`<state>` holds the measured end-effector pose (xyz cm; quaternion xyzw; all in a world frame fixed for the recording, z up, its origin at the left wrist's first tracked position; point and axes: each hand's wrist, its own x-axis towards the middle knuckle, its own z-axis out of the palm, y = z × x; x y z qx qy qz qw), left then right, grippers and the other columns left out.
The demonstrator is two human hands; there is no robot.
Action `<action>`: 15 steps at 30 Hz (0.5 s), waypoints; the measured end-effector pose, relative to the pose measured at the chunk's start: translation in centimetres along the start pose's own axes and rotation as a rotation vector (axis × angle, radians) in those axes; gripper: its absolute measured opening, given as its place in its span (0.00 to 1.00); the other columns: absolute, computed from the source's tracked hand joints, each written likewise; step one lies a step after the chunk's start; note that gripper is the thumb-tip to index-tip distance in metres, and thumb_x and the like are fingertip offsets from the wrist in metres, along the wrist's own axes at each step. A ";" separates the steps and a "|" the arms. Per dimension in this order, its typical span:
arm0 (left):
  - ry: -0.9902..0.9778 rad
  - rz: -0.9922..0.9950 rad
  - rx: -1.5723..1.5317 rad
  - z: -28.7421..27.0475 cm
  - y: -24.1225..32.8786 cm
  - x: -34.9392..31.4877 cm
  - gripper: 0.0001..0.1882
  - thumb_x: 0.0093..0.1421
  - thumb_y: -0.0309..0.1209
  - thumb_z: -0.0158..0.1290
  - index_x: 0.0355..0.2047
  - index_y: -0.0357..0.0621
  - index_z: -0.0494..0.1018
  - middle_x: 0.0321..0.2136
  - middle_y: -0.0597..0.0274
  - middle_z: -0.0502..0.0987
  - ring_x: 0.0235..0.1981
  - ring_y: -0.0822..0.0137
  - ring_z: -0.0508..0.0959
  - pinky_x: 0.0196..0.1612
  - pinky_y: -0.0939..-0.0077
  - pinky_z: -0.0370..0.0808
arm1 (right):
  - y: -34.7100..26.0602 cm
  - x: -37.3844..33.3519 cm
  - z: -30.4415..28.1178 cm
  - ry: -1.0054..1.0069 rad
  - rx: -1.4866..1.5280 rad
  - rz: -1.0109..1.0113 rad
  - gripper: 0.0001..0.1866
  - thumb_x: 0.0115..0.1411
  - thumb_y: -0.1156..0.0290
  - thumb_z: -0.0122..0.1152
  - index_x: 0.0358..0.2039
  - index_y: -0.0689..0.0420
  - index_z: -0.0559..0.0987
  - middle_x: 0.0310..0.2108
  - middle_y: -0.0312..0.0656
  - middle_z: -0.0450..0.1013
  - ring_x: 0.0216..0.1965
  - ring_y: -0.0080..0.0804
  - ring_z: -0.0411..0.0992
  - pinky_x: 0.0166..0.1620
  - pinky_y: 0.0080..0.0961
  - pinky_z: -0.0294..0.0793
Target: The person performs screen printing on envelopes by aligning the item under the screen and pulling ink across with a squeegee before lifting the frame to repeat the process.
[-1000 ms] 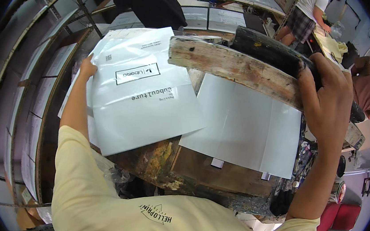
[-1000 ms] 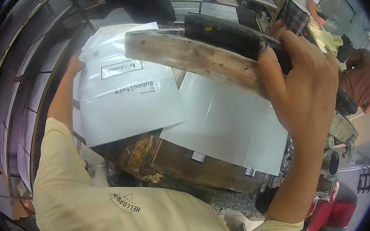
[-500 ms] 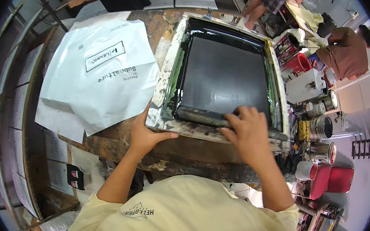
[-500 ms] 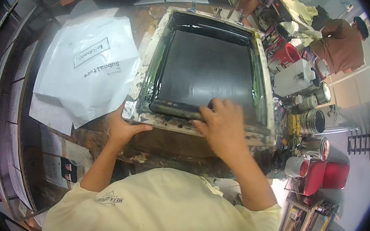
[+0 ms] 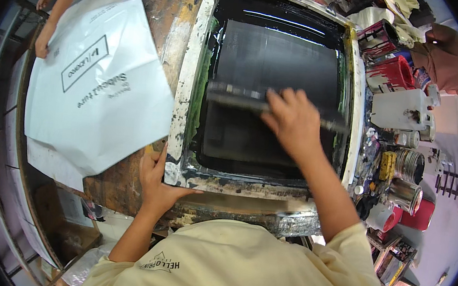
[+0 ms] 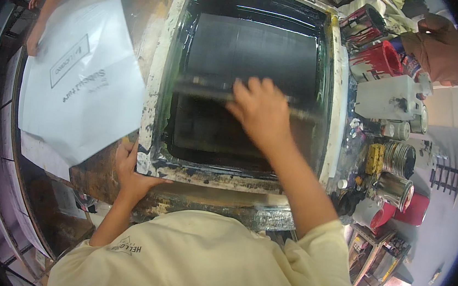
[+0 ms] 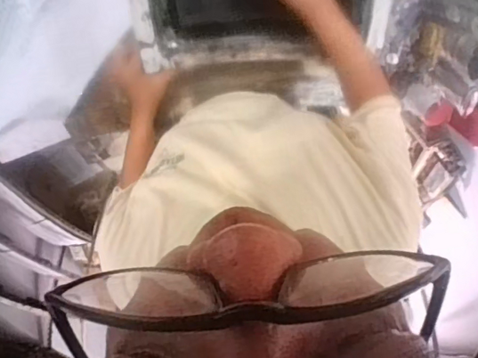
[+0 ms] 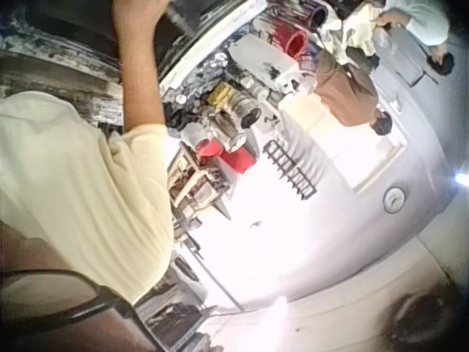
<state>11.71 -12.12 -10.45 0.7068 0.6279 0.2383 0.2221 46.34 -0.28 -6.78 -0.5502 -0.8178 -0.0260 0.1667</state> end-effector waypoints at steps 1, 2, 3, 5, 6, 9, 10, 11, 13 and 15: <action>-0.017 -0.034 0.025 0.0 0.0 -0.1 0.60 0.24 0.60 0.84 0.58 0.39 0.80 0.43 0.57 0.70 0.48 0.54 0.70 0.55 0.58 0.70 | 1.9 2.2 1.1 -0.020 -0.035 0.022 0.25 0.54 0.61 0.79 0.52 0.50 0.83 0.42 0.40 0.75 0.45 0.45 0.76 0.43 0.44 0.81; -0.004 -0.030 0.007 -0.1 0.0 -0.2 0.60 0.24 0.59 0.84 0.57 0.37 0.80 0.44 0.57 0.70 0.48 0.54 0.70 0.55 0.59 0.71 | 3.9 4.6 2.1 0.046 -0.042 -0.019 0.23 0.56 0.60 0.78 0.51 0.49 0.83 0.41 0.40 0.76 0.45 0.45 0.77 0.43 0.44 0.81; 0.010 -0.024 -0.012 -0.1 -0.1 -0.4 0.60 0.23 0.58 0.84 0.57 0.36 0.80 0.44 0.57 0.70 0.49 0.55 0.70 0.55 0.59 0.71 | 5.6 7.1 3.0 0.055 -0.065 -0.005 0.21 0.59 0.57 0.76 0.50 0.49 0.83 0.41 0.40 0.76 0.45 0.45 0.77 0.43 0.44 0.81; 0.039 -0.016 -0.031 0.0 -0.3 -0.6 0.61 0.23 0.57 0.85 0.57 0.34 0.79 0.45 0.57 0.70 0.49 0.56 0.72 0.55 0.60 0.73 | 8.5 11.6 3.8 0.099 -0.101 -0.030 0.18 0.64 0.53 0.72 0.48 0.48 0.83 0.41 0.40 0.77 0.47 0.45 0.78 0.44 0.44 0.82; 0.054 -0.011 -0.033 0.1 -0.4 -0.8 0.63 0.22 0.57 0.85 0.58 0.33 0.79 0.45 0.57 0.71 0.48 0.57 0.72 0.55 0.61 0.73 | 9.7 13.6 3.5 0.072 -0.130 -0.025 0.18 0.66 0.50 0.69 0.47 0.48 0.83 0.41 0.40 0.78 0.48 0.46 0.79 0.45 0.45 0.82; 0.090 0.042 -0.078 0.6 -0.7 -0.9 0.72 0.23 0.61 0.83 0.68 0.34 0.72 0.42 0.56 0.74 0.45 0.55 0.74 0.52 0.60 0.73 | 13.1 18.4 1.3 -0.130 -0.064 -0.035 0.25 0.72 0.41 0.58 0.46 0.52 0.84 0.44 0.47 0.84 0.50 0.53 0.81 0.51 0.52 0.80; 0.104 0.073 -0.118 0.7 -0.8 -0.9 0.76 0.24 0.63 0.82 0.72 0.34 0.69 0.41 0.56 0.75 0.43 0.54 0.74 0.51 0.59 0.73 | 14.2 19.8 0.4 -0.183 -0.063 -0.082 0.26 0.73 0.40 0.56 0.46 0.52 0.84 0.42 0.50 0.84 0.50 0.54 0.81 0.51 0.51 0.80; 0.114 0.094 -0.154 0.8 -0.8 -0.9 0.77 0.24 0.64 0.81 0.72 0.32 0.68 0.43 0.53 0.82 0.40 0.53 0.77 0.50 0.58 0.73 | 14.4 20.0 0.6 -0.121 -0.057 -0.088 0.26 0.73 0.40 0.56 0.46 0.52 0.84 0.41 0.50 0.84 0.49 0.54 0.82 0.51 0.51 0.80; 0.146 0.146 -0.117 0.9 -0.8 -0.9 0.77 0.24 0.64 0.81 0.72 0.30 0.68 0.45 0.53 0.84 0.40 0.53 0.78 0.50 0.57 0.73 | 14.9 20.1 0.9 -0.023 -0.075 -0.089 0.25 0.73 0.41 0.57 0.46 0.52 0.83 0.40 0.50 0.84 0.47 0.54 0.82 0.49 0.51 0.80; 0.158 0.176 -0.094 0.8 -0.7 -0.8 0.76 0.25 0.64 0.80 0.70 0.28 0.68 0.49 0.53 0.86 0.40 0.52 0.80 0.50 0.58 0.72 | 14.5 18.8 2.0 -0.004 -0.116 -0.060 0.24 0.72 0.43 0.60 0.47 0.51 0.83 0.39 0.48 0.83 0.44 0.55 0.81 0.47 0.50 0.80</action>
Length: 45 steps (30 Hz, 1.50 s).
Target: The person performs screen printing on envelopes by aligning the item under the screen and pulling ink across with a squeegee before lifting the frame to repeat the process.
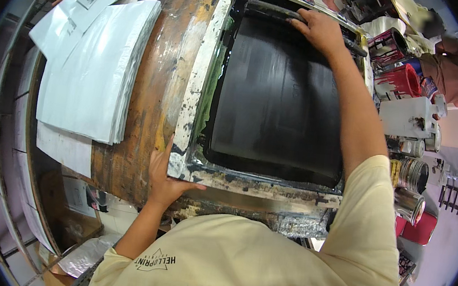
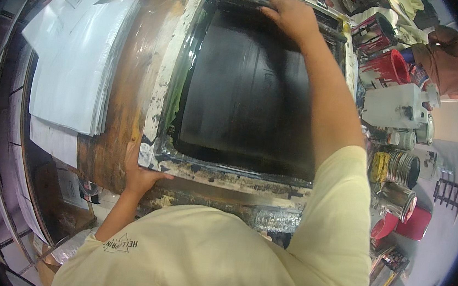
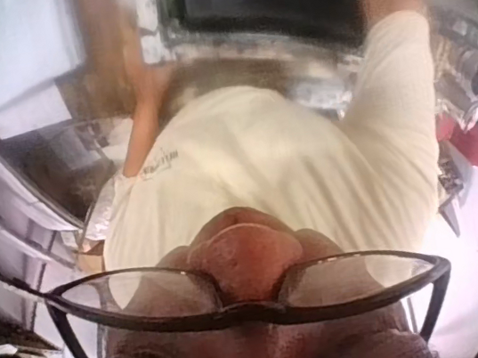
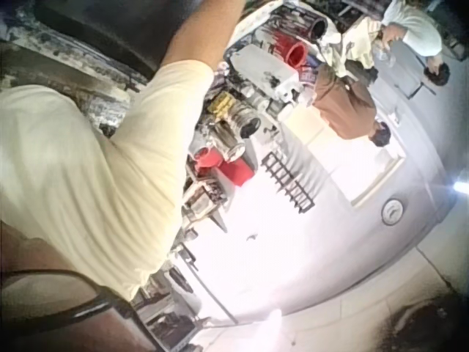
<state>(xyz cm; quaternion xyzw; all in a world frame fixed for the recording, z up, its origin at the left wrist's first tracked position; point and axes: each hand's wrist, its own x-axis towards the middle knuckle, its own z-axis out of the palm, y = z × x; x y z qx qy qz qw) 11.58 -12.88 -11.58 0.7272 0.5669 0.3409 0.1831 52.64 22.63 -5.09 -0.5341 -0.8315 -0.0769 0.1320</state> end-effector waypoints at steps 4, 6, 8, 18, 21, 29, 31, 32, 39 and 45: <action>0.028 -0.008 -0.023 -0.1 0.4 0.1 0.73 0.28 0.62 0.81 0.70 0.30 0.68 0.50 0.54 0.86 0.42 0.51 0.80 0.51 0.58 0.72 | -3.9 -5.4 0.4 0.141 -0.020 0.012 0.21 0.70 0.44 0.63 0.44 0.51 0.81 0.36 0.44 0.79 0.43 0.50 0.81 0.42 0.49 0.80; 0.015 -0.040 -0.021 -0.1 0.6 0.1 0.72 0.29 0.61 0.82 0.71 0.31 0.69 0.50 0.54 0.86 0.43 0.50 0.79 0.52 0.58 0.72 | -7.0 -9.1 -1.4 0.065 0.012 0.029 0.20 0.69 0.47 0.65 0.42 0.51 0.80 0.37 0.45 0.78 0.44 0.52 0.80 0.42 0.50 0.79; 0.013 -0.063 -0.027 -0.1 0.6 0.0 0.69 0.31 0.57 0.83 0.71 0.35 0.69 0.51 0.53 0.86 0.46 0.49 0.79 0.55 0.57 0.72 | -11.4 -13.5 -3.7 0.018 0.032 0.088 0.17 0.67 0.50 0.68 0.42 0.50 0.80 0.36 0.44 0.77 0.43 0.51 0.79 0.42 0.50 0.79; 0.047 -0.246 -0.652 -0.2 3.5 1.1 0.57 0.45 0.39 0.84 0.72 0.34 0.68 0.52 0.55 0.85 0.52 0.60 0.83 0.58 0.63 0.79 | -23.8 -25.4 -16.2 -0.153 0.124 0.138 0.19 0.63 0.54 0.71 0.40 0.55 0.77 0.36 0.45 0.74 0.43 0.45 0.76 0.45 0.43 0.82; 0.186 -0.143 -0.919 -1.8 6.4 2.9 0.54 0.51 0.30 0.82 0.74 0.34 0.64 0.54 0.57 0.82 0.54 0.65 0.82 0.59 0.68 0.79 | -24.3 -24.3 -20.8 0.040 0.032 0.087 0.18 0.62 0.55 0.71 0.40 0.56 0.78 0.35 0.46 0.72 0.43 0.45 0.75 0.53 0.48 0.75; 0.065 0.079 0.051 -1.8 8.2 5.2 0.61 0.65 0.59 0.66 0.82 0.37 0.46 0.72 0.36 0.61 0.75 0.40 0.60 0.78 0.35 0.47 | -21.4 -16.7 -26.6 0.429 -0.119 0.046 0.16 0.61 0.56 0.66 0.40 0.57 0.80 0.32 0.43 0.73 0.39 0.46 0.74 0.49 0.46 0.63; -0.137 0.045 0.408 0.8 7.5 2.0 0.63 0.65 0.74 0.51 0.81 0.36 0.48 0.77 0.31 0.52 0.81 0.35 0.43 0.75 0.20 0.27 | -20.8 -15.4 -27.5 0.452 -0.110 0.047 0.17 0.61 0.56 0.65 0.39 0.58 0.80 0.31 0.43 0.73 0.38 0.46 0.74 0.49 0.46 0.63; -0.169 0.048 0.506 2.0 7.0 0.8 0.63 0.65 0.76 0.48 0.81 0.36 0.49 0.78 0.32 0.50 0.82 0.36 0.41 0.74 0.19 0.26 | -20.4 -14.5 -27.9 0.559 -0.125 -0.004 0.17 0.58 0.54 0.70 0.32 0.56 0.81 0.26 0.40 0.75 0.32 0.44 0.75 0.45 0.45 0.64; -0.316 -0.047 0.436 3.0 7.5 0.6 0.62 0.65 0.74 0.50 0.77 0.26 0.55 0.79 0.36 0.55 0.83 0.39 0.43 0.75 0.22 0.24 | -19.0 -11.6 -30.5 0.467 -0.094 0.047 0.18 0.63 0.56 0.62 0.36 0.61 0.80 0.34 0.51 0.79 0.38 0.54 0.75 0.49 0.45 0.67; 0.087 0.112 -0.095 1.5 12.5 9.1 0.38 0.62 0.41 0.71 0.66 0.31 0.73 0.64 0.38 0.77 0.58 0.41 0.83 0.59 0.49 0.80 | -17.2 -8.9 -32.5 0.452 -0.023 -0.004 0.22 0.68 0.54 0.57 0.37 0.63 0.82 0.28 0.56 0.76 0.28 0.56 0.76 0.40 0.41 0.73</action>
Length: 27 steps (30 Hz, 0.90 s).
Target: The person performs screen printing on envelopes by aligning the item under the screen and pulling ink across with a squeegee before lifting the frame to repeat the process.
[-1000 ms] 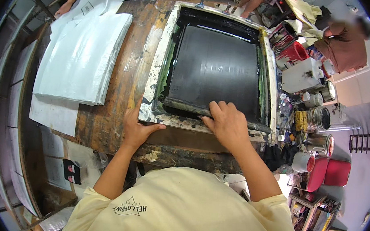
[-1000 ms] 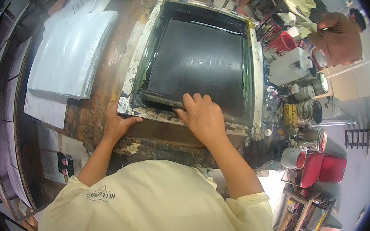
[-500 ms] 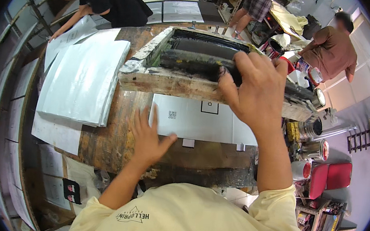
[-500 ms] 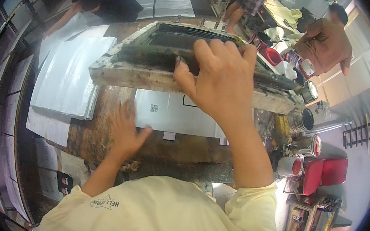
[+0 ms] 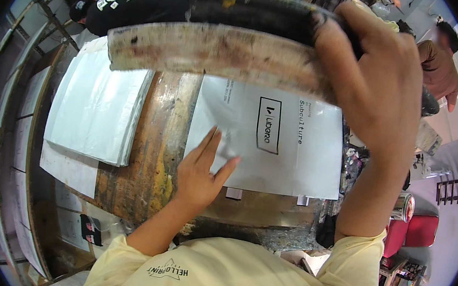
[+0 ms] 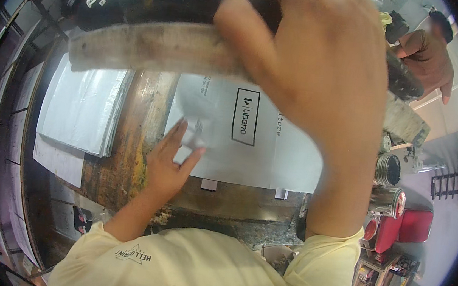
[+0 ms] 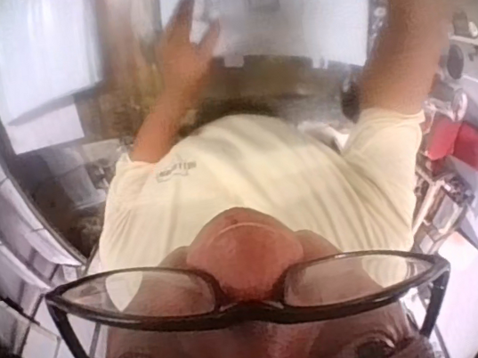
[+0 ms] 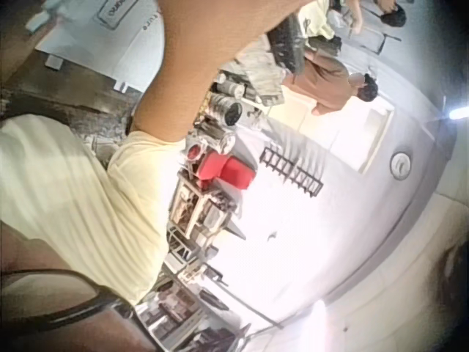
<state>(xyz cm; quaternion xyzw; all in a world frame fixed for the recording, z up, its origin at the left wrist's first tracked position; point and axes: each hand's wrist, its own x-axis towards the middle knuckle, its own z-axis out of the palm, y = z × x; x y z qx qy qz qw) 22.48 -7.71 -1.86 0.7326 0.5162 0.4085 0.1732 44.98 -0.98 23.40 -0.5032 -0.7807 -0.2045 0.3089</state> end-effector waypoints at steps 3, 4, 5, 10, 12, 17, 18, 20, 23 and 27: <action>0.094 -0.071 -0.146 -0.3 0.2 1.6 0.28 0.63 0.27 0.66 0.63 0.34 0.77 0.61 0.39 0.80 0.49 0.49 0.87 0.42 0.65 0.86 | 0.6 0.8 0.2 0.035 0.027 -0.019 0.24 0.70 0.52 0.55 0.42 0.62 0.84 0.28 0.54 0.77 0.28 0.50 0.77 0.36 0.37 0.74; 0.135 -0.042 -0.207 -0.8 -0.2 1.5 0.27 0.63 0.25 0.65 0.63 0.34 0.77 0.62 0.39 0.80 0.48 0.50 0.87 0.42 0.65 0.86 | 0.7 0.8 0.3 0.045 0.004 -0.027 0.24 0.70 0.52 0.55 0.43 0.62 0.84 0.28 0.54 0.77 0.28 0.50 0.77 0.36 0.37 0.74; 0.215 0.099 -0.103 -1.3 -1.0 1.5 0.27 0.63 0.21 0.61 0.64 0.34 0.77 0.55 0.46 0.84 0.39 0.61 0.87 0.38 0.70 0.83 | 0.9 0.7 0.3 0.034 -0.008 -0.018 0.24 0.70 0.52 0.56 0.43 0.63 0.84 0.28 0.54 0.77 0.28 0.49 0.77 0.36 0.37 0.74; 0.260 -0.480 -0.391 -8.1 -8.8 1.3 0.33 0.62 0.18 0.59 0.69 0.36 0.73 0.40 0.69 0.82 0.26 0.83 0.72 0.29 0.84 0.70 | 1.5 -0.1 0.4 -0.043 0.010 0.029 0.25 0.70 0.51 0.56 0.44 0.64 0.84 0.29 0.53 0.77 0.28 0.46 0.75 0.38 0.36 0.74; 0.113 -0.551 -0.283 -13.2 -12.9 2.3 0.35 0.61 0.17 0.56 0.71 0.34 0.71 0.55 0.50 0.81 0.40 0.74 0.81 0.44 0.81 0.78 | 1.6 -0.1 0.3 -0.065 0.000 0.040 0.25 0.70 0.51 0.57 0.45 0.64 0.83 0.29 0.52 0.77 0.28 0.45 0.75 0.38 0.35 0.74; 0.020 -0.467 -0.052 -24.5 -25.5 7.4 0.39 0.55 0.19 0.53 0.71 0.34 0.71 0.62 0.49 0.79 0.39 0.72 0.81 0.43 0.77 0.79 | 0.4 -0.2 0.2 -0.027 -0.044 0.023 0.25 0.69 0.53 0.58 0.45 0.66 0.83 0.31 0.55 0.78 0.32 0.47 0.75 0.44 0.37 0.73; -0.043 -0.456 -0.056 -26.7 -28.2 8.5 0.40 0.54 0.20 0.54 0.71 0.35 0.71 0.62 0.49 0.79 0.34 0.73 0.80 0.41 0.76 0.79 | 0.0 -0.4 0.2 -0.011 -0.047 0.012 0.24 0.69 0.53 0.58 0.45 0.66 0.83 0.32 0.56 0.78 0.34 0.49 0.75 0.46 0.38 0.73; -0.074 -0.393 0.243 -30.5 -33.3 11.0 0.41 0.54 0.21 0.54 0.72 0.39 0.70 0.64 0.41 0.77 0.43 0.63 0.83 0.49 0.72 0.79 | -0.6 -0.9 0.2 0.000 -0.070 0.012 0.23 0.69 0.55 0.59 0.45 0.66 0.83 0.34 0.58 0.79 0.37 0.52 0.75 0.49 0.41 0.73; -0.048 -0.370 0.759 -33.6 -37.0 15.1 0.43 0.56 0.22 0.57 0.75 0.43 0.67 0.69 0.31 0.70 0.62 0.48 0.80 0.66 0.63 0.74 | -1.1 -1.4 0.3 0.009 -0.106 0.042 0.22 0.67 0.56 0.60 0.43 0.65 0.83 0.34 0.58 0.79 0.38 0.57 0.75 0.50 0.45 0.71; 0.364 -0.235 1.119 -28.0 -28.8 18.1 0.47 0.62 0.34 0.68 0.78 0.45 0.60 0.71 0.38 0.69 0.64 0.42 0.78 0.69 0.57 0.72 | -1.4 -1.6 0.3 0.038 -0.078 0.094 0.22 0.63 0.56 0.62 0.48 0.62 0.83 0.32 0.58 0.79 0.36 0.59 0.75 0.48 0.48 0.70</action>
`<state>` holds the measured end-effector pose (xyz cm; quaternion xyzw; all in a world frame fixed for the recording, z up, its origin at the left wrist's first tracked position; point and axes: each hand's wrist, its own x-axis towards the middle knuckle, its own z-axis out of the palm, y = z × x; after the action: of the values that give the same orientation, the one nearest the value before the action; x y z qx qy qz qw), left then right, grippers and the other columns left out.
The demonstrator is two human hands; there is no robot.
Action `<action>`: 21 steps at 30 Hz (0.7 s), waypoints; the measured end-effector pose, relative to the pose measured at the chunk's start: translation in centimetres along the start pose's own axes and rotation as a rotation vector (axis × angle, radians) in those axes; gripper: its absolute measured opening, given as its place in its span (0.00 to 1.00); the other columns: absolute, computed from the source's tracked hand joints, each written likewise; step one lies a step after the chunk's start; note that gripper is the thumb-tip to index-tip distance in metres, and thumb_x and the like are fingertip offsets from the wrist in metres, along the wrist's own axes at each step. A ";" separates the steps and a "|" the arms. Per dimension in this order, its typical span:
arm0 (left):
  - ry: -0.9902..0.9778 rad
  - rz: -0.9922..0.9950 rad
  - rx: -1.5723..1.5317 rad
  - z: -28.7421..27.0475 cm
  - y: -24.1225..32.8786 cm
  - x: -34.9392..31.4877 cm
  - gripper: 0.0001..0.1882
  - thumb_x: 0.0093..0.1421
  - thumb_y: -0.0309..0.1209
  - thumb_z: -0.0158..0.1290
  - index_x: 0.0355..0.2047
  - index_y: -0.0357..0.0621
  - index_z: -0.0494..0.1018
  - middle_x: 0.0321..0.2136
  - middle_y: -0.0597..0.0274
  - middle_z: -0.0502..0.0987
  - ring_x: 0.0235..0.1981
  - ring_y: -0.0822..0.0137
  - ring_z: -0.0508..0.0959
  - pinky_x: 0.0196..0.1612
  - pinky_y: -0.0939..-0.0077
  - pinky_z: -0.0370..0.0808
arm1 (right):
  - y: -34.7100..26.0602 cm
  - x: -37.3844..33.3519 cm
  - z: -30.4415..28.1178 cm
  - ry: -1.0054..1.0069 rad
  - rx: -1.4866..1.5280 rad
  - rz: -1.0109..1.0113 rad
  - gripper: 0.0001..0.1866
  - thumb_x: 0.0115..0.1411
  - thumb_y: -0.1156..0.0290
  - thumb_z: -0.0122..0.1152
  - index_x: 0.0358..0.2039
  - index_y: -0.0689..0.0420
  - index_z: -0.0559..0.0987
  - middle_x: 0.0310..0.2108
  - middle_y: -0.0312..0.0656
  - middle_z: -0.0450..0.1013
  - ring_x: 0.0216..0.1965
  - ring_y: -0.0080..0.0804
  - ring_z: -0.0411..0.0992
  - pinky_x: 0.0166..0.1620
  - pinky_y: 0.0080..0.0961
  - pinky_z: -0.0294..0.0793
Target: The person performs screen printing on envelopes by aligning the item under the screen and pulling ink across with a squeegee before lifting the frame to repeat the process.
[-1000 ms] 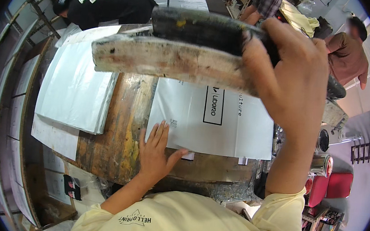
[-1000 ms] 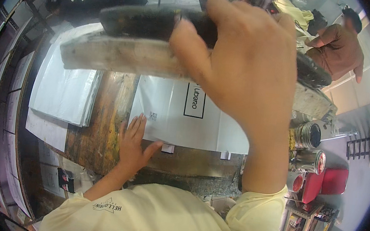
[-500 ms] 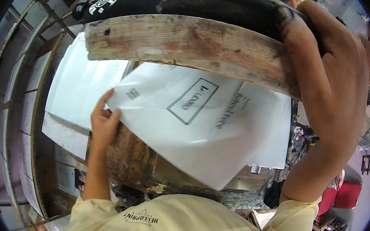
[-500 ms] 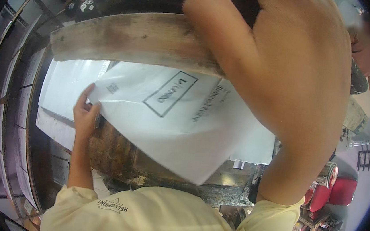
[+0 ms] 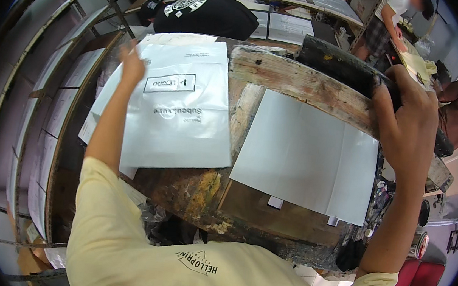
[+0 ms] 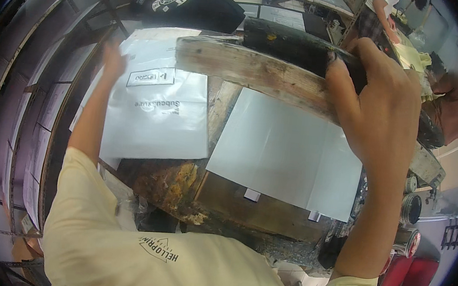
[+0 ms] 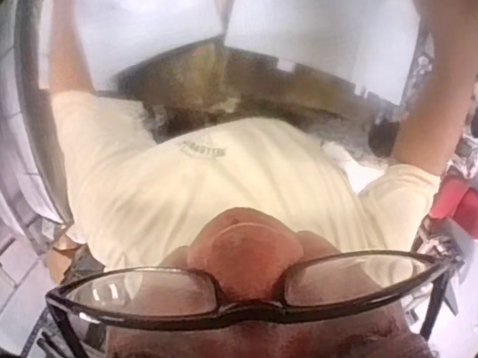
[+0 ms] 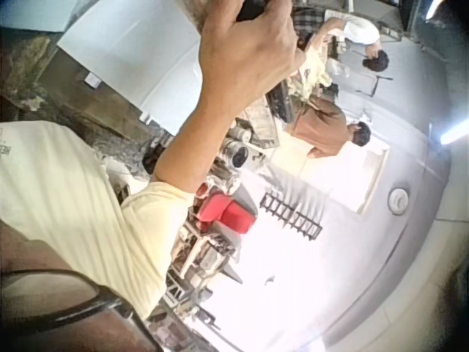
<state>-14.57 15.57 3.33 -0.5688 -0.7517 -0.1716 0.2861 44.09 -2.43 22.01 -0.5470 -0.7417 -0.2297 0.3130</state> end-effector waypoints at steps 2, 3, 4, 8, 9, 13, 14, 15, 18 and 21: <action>-0.307 0.112 -0.586 -6.0 7.3 -4.1 0.53 0.62 0.40 0.72 0.81 0.45 0.54 0.66 0.44 0.75 0.56 0.51 0.84 0.61 0.56 0.81 | -0.6 -0.8 -0.1 -0.018 0.017 0.025 0.25 0.64 0.57 0.63 0.54 0.60 0.80 0.32 0.58 0.79 0.37 0.59 0.75 0.48 0.49 0.70; -0.558 0.145 -1.135 -9.2 11.0 -7.7 0.61 0.58 0.34 0.75 0.83 0.47 0.47 0.61 0.51 0.78 0.51 0.59 0.86 0.52 0.61 0.85 | -1.0 -1.5 -0.2 -0.024 0.024 0.027 0.27 0.63 0.57 0.63 0.57 0.60 0.78 0.32 0.58 0.78 0.37 0.59 0.75 0.48 0.49 0.70; -0.673 0.216 -1.582 -12.4 13.8 -12.1 0.70 0.53 0.29 0.79 0.84 0.47 0.40 0.58 0.51 0.79 0.47 0.63 0.87 0.46 0.67 0.85 | -1.3 -2.4 -0.1 -0.030 0.038 0.028 0.29 0.63 0.57 0.64 0.61 0.59 0.76 0.32 0.57 0.78 0.37 0.59 0.75 0.48 0.49 0.70; -0.707 -0.078 -1.636 -19.0 18.7 -24.6 0.73 0.45 0.42 0.84 0.82 0.43 0.48 0.60 0.49 0.78 0.56 0.58 0.81 0.58 0.63 0.79 | -3.9 -11.0 1.0 -0.355 -0.006 0.034 0.36 0.59 0.59 0.73 0.66 0.56 0.76 0.41 0.49 0.75 0.44 0.51 0.72 0.51 0.49 0.68; -0.546 0.024 -1.254 -19.0 19.0 -26.7 0.71 0.43 0.49 0.85 0.80 0.41 0.55 0.60 0.50 0.78 0.56 0.56 0.80 0.59 0.60 0.77 | -4.1 -13.5 1.9 -0.472 -0.002 0.005 0.36 0.56 0.61 0.76 0.65 0.57 0.78 0.41 0.48 0.74 0.45 0.50 0.72 0.50 0.48 0.69; -0.789 0.032 -1.039 -15.3 18.6 -31.4 0.65 0.32 0.58 0.84 0.69 0.39 0.74 0.54 0.49 0.78 0.52 0.48 0.77 0.58 0.53 0.73 | -4.3 -22.1 6.0 -0.614 0.161 0.045 0.22 0.55 0.57 0.78 0.48 0.53 0.87 0.45 0.45 0.77 0.47 0.47 0.73 0.51 0.48 0.71; -0.625 0.113 -0.977 -14.4 18.5 -32.4 0.62 0.29 0.54 0.85 0.65 0.39 0.76 0.50 0.51 0.76 0.52 0.48 0.76 0.58 0.53 0.73 | -4.5 -23.7 6.7 -0.666 0.216 0.078 0.23 0.55 0.57 0.78 0.49 0.52 0.87 0.45 0.44 0.77 0.46 0.46 0.74 0.50 0.47 0.73; -0.611 0.145 -0.844 -13.5 18.4 -32.9 0.60 0.27 0.50 0.86 0.62 0.40 0.77 0.46 0.53 0.74 0.51 0.48 0.74 0.58 0.54 0.72 | -4.7 -24.8 7.5 -0.728 0.271 0.129 0.23 0.55 0.57 0.78 0.50 0.51 0.86 0.44 0.43 0.78 0.44 0.46 0.75 0.49 0.47 0.75; -0.561 0.171 -0.855 -12.1 18.2 -34.4 0.61 0.24 0.50 0.86 0.62 0.38 0.77 0.45 0.55 0.72 0.50 0.50 0.72 0.56 0.55 0.72 | -5.3 -26.7 9.1 -0.687 0.262 0.121 0.26 0.51 0.61 0.80 0.52 0.52 0.85 0.42 0.40 0.77 0.43 0.45 0.76 0.46 0.43 0.79; -0.636 0.138 -0.848 -11.9 18.1 -34.8 0.60 0.25 0.50 0.86 0.61 0.37 0.78 0.46 0.55 0.72 0.50 0.50 0.73 0.56 0.55 0.72 | -4.0 -25.6 11.3 -0.609 0.245 0.064 0.30 0.49 0.63 0.81 0.54 0.52 0.83 0.40 0.40 0.75 0.43 0.44 0.75 0.44 0.42 0.79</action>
<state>12.04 -12.35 -10.41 -0.7064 -0.6270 -0.2603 -0.2002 43.10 -13.04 -4.20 -0.5719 -0.8056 0.0455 0.1476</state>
